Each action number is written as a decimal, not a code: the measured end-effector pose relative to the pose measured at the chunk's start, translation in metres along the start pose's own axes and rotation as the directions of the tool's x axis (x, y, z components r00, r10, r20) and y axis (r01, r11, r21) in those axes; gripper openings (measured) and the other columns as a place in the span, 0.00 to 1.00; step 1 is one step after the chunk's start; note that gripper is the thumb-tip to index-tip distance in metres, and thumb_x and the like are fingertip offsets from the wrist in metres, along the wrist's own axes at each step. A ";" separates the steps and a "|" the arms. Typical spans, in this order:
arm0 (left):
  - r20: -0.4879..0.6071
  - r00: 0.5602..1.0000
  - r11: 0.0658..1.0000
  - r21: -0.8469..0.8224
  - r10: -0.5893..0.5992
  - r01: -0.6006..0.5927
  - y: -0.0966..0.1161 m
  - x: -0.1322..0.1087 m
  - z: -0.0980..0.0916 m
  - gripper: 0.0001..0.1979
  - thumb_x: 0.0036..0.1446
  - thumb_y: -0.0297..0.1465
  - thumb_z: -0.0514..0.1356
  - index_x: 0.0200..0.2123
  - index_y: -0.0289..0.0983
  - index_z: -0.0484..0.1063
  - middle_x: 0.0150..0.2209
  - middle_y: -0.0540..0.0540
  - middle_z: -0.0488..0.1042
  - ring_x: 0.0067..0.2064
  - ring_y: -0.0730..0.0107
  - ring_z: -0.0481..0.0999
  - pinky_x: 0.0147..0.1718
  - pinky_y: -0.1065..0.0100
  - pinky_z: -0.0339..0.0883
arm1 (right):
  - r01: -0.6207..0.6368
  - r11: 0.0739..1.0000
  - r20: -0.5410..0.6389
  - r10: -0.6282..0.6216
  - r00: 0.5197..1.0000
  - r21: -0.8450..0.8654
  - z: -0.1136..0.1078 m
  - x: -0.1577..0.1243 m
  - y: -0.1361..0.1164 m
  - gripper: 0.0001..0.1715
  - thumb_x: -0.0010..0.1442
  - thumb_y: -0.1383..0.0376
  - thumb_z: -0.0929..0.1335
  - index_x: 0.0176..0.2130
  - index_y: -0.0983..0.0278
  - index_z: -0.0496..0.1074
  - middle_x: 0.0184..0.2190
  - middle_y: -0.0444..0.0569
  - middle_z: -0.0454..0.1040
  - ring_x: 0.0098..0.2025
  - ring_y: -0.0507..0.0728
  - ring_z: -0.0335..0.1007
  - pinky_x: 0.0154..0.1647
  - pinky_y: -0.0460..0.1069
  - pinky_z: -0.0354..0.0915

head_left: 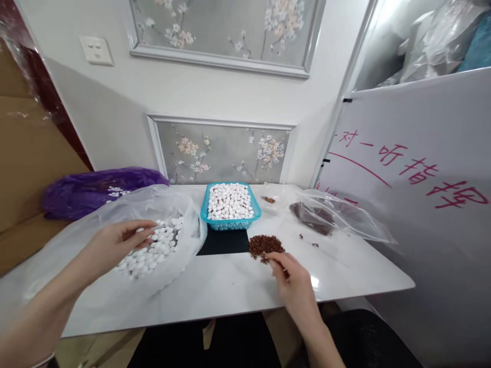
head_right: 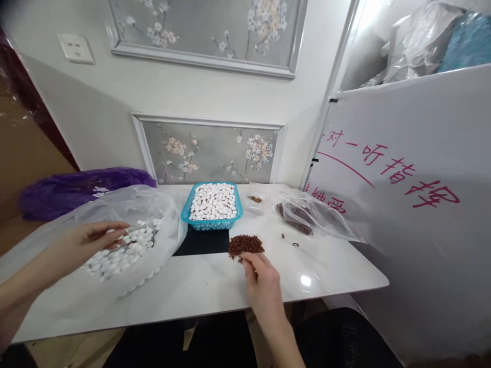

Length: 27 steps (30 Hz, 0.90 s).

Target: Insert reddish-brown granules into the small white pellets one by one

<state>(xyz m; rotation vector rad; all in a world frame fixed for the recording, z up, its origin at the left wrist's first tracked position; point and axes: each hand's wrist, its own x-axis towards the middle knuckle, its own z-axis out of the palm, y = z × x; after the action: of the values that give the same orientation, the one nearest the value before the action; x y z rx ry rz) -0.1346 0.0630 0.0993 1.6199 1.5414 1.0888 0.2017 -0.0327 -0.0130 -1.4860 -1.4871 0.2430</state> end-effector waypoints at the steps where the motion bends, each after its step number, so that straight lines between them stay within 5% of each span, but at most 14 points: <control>1: 0.045 0.999 0.993 -0.116 -0.028 0.033 0.007 -0.010 0.007 0.13 0.43 0.36 0.66 0.34 0.38 0.77 0.31 0.50 0.77 0.32 0.67 0.74 0.31 0.73 0.67 | -0.010 0.996 -0.019 0.009 1.000 -0.084 -0.003 0.003 0.007 0.13 0.61 0.66 0.60 0.39 0.64 0.72 0.34 0.50 0.73 0.33 0.55 0.70 0.35 0.48 0.65; 5: 0.230 0.973 0.853 -0.499 -0.035 0.149 0.025 -0.054 0.054 0.11 0.50 0.39 0.62 0.29 0.37 0.75 0.24 0.52 0.70 0.24 0.80 0.65 0.23 0.82 0.62 | -0.004 0.971 0.038 0.014 0.999 -0.241 0.001 0.011 0.020 0.13 0.59 0.67 0.61 0.35 0.62 0.74 0.32 0.47 0.73 0.31 0.54 0.70 0.34 0.47 0.64; 9: 0.501 0.859 0.701 -0.575 -0.106 0.422 0.020 -0.081 0.112 0.10 0.52 0.36 0.62 0.30 0.35 0.76 0.27 0.49 0.72 0.27 0.81 0.68 0.29 0.83 0.65 | 0.001 0.946 0.064 0.021 0.998 -0.325 0.014 0.011 0.017 0.12 0.58 0.68 0.62 0.37 0.60 0.74 0.34 0.47 0.73 0.32 0.56 0.70 0.30 0.47 0.62; 14: 0.562 0.814 0.572 -0.624 -0.145 0.532 0.003 -0.084 0.144 0.09 0.51 0.34 0.63 0.33 0.35 0.77 0.41 0.44 0.76 0.42 0.70 0.74 0.45 0.76 0.66 | 0.012 0.906 0.092 0.029 0.995 -0.423 0.020 0.011 0.014 0.13 0.58 0.70 0.61 0.32 0.59 0.74 0.31 0.46 0.71 0.29 0.54 0.68 0.24 0.46 0.56; 18: 0.515 0.846 0.600 -0.635 -0.140 0.486 -0.001 -0.080 0.140 0.10 0.49 0.32 0.65 0.35 0.35 0.77 0.41 0.42 0.77 0.43 0.68 0.75 0.45 0.74 0.67 | 0.074 0.879 0.099 -0.031 0.995 -0.470 0.018 0.010 0.015 0.13 0.60 0.68 0.60 0.32 0.61 0.72 0.32 0.46 0.70 0.27 0.53 0.68 0.22 0.45 0.55; 21: 0.343 0.936 0.759 -0.588 -0.078 0.278 0.005 -0.071 0.122 0.11 0.47 0.33 0.65 0.35 0.35 0.77 0.35 0.43 0.78 0.36 0.68 0.76 0.40 0.70 0.69 | 0.105 0.894 0.053 -0.092 0.994 -0.436 0.017 0.007 0.016 0.14 0.61 0.66 0.59 0.34 0.61 0.72 0.35 0.48 0.70 0.27 0.53 0.68 0.21 0.45 0.57; 24: 0.011 0.999 0.966 -0.258 0.033 -0.029 0.013 -0.054 0.089 0.16 0.48 0.35 0.63 0.41 0.36 0.75 0.31 0.45 0.78 0.34 0.63 0.77 0.37 0.65 0.69 | 0.123 0.929 -0.016 -0.137 0.990 -0.350 0.015 0.004 0.017 0.14 0.62 0.64 0.59 0.35 0.62 0.72 0.37 0.51 0.71 0.30 0.54 0.68 0.26 0.47 0.61; 27: -0.164 0.978 0.971 0.221 0.127 -0.089 0.015 -0.040 0.051 0.16 0.53 0.35 0.57 0.45 0.38 0.73 0.31 0.46 0.79 0.37 0.58 0.77 0.37 0.64 0.67 | 0.081 0.964 -0.066 -0.101 0.993 -0.252 0.013 0.003 0.016 0.13 0.62 0.63 0.60 0.35 0.62 0.71 0.35 0.51 0.73 0.30 0.55 0.70 0.30 0.48 0.63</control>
<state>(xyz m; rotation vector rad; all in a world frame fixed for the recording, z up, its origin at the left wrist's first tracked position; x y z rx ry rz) -0.0812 0.0266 0.0840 1.8097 1.7537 1.1871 0.2031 -0.0206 -0.0299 -1.5990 -1.5610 -0.0606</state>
